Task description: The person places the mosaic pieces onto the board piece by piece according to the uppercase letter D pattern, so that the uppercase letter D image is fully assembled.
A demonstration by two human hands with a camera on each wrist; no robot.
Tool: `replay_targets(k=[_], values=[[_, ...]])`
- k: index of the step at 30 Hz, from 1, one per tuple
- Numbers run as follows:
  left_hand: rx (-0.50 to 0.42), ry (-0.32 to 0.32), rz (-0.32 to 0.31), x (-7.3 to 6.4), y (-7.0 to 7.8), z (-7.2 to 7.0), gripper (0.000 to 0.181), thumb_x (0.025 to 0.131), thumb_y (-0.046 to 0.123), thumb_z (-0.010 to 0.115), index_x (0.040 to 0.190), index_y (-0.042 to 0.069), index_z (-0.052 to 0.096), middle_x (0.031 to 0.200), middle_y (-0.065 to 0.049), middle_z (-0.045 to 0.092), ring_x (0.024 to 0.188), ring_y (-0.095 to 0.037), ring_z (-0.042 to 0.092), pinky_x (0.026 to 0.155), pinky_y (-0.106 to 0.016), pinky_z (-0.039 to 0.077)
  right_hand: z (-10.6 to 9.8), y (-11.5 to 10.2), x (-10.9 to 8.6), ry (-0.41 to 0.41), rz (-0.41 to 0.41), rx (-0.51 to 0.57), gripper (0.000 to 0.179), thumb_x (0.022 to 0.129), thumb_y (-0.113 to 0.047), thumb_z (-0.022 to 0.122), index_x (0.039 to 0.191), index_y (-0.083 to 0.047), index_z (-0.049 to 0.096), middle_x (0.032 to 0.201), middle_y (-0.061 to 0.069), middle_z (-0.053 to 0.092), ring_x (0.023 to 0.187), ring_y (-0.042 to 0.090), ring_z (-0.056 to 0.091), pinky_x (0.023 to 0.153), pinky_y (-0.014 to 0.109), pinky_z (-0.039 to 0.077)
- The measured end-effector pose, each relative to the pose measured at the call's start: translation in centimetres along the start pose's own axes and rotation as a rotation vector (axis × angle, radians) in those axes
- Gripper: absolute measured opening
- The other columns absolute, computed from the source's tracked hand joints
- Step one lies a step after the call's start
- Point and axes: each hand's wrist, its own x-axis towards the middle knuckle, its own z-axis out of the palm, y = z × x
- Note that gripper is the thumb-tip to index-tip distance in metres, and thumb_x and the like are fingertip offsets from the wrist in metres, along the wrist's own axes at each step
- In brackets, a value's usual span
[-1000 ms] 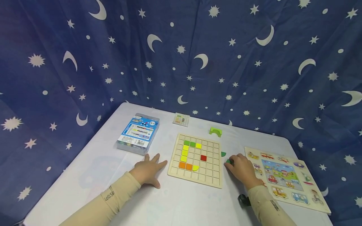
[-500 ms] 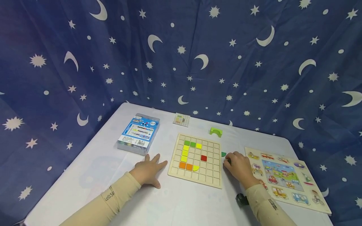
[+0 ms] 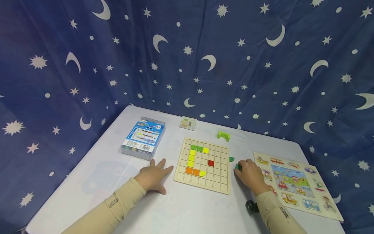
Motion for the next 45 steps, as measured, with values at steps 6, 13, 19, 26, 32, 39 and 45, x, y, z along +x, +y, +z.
replay_targets(k=[6,13,19,26,32,39,45], values=[[0.006,-0.001,0.003,0.1,0.0,0.1,0.097,0.061,0.042,0.091,0.146,0.021,0.050,0.157,-0.019,0.034,0.135,-0.063,0.028,0.084,-0.071,0.047,0.3,0.4,0.2,0.026,-0.051,-0.004,0.034,0.086,-0.023,0.075,0.108,0.002,0.069,0.099,0.019,0.064,0.084,0.031,0.063,0.076,0.052,0.053],[0.008,0.002,0.003,-0.1,0.1,-0.1,0.096,0.062,0.042,0.091,0.146,0.020,0.050,0.157,-0.020,0.035,0.135,-0.064,0.028,0.085,-0.071,0.047,0.1,0.0,0.4,0.067,-0.077,-0.026,0.030,0.087,-0.025,0.073,0.104,0.000,0.068,0.092,0.013,0.064,0.080,0.027,0.060,0.077,0.052,0.049],[-0.004,-0.004,-0.002,-0.3,0.0,-0.3,0.096,0.062,0.041,0.091,0.146,0.020,0.050,0.157,-0.019,0.035,0.135,-0.063,0.028,0.085,-0.071,0.047,-0.2,-3.4,-0.1,0.129,-0.236,0.052,0.023,0.088,-0.026,0.074,0.101,-0.008,0.069,0.092,0.005,0.064,0.083,0.023,0.061,0.080,0.049,0.049],[0.022,0.008,0.005,-0.1,-0.1,-0.2,0.096,0.063,0.042,0.091,0.147,0.021,0.050,0.157,-0.019,0.035,0.135,-0.062,0.029,0.084,-0.069,0.048,0.5,-7.6,-0.8,0.091,-0.370,0.002,0.026,0.084,-0.035,0.078,0.103,-0.018,0.072,0.092,-0.002,0.061,0.085,0.017,0.059,0.079,0.041,0.049],[0.025,-0.004,-0.002,-0.1,0.0,-0.3,0.096,0.063,0.043,0.090,0.147,0.021,0.049,0.158,-0.018,0.034,0.136,-0.062,0.028,0.085,-0.068,0.049,1.1,-8.4,-0.8,0.061,-0.359,-0.013,0.031,0.083,-0.037,0.080,0.109,-0.021,0.073,0.093,-0.005,0.060,0.088,0.015,0.059,0.082,0.038,0.047],[0.023,0.002,0.001,-0.5,0.1,-0.6,0.096,0.062,0.042,0.091,0.146,0.020,0.050,0.157,-0.019,0.035,0.135,-0.062,0.029,0.082,-0.068,0.050,1.1,-8.2,-0.9,0.119,-0.394,0.023,0.021,0.082,-0.027,0.082,0.101,-0.021,0.075,0.091,-0.006,0.062,0.088,0.015,0.062,0.079,0.036,0.046],[0.016,0.003,0.003,-0.5,0.1,-0.6,0.097,0.062,0.042,0.091,0.147,0.020,0.050,0.157,-0.019,0.035,0.136,-0.062,0.029,0.082,-0.068,0.050,1.2,-8.4,-0.8,0.141,-0.405,0.011,0.020,0.083,-0.032,0.080,0.099,-0.021,0.075,0.090,-0.005,0.062,0.087,0.015,0.062,0.083,0.040,0.049]])
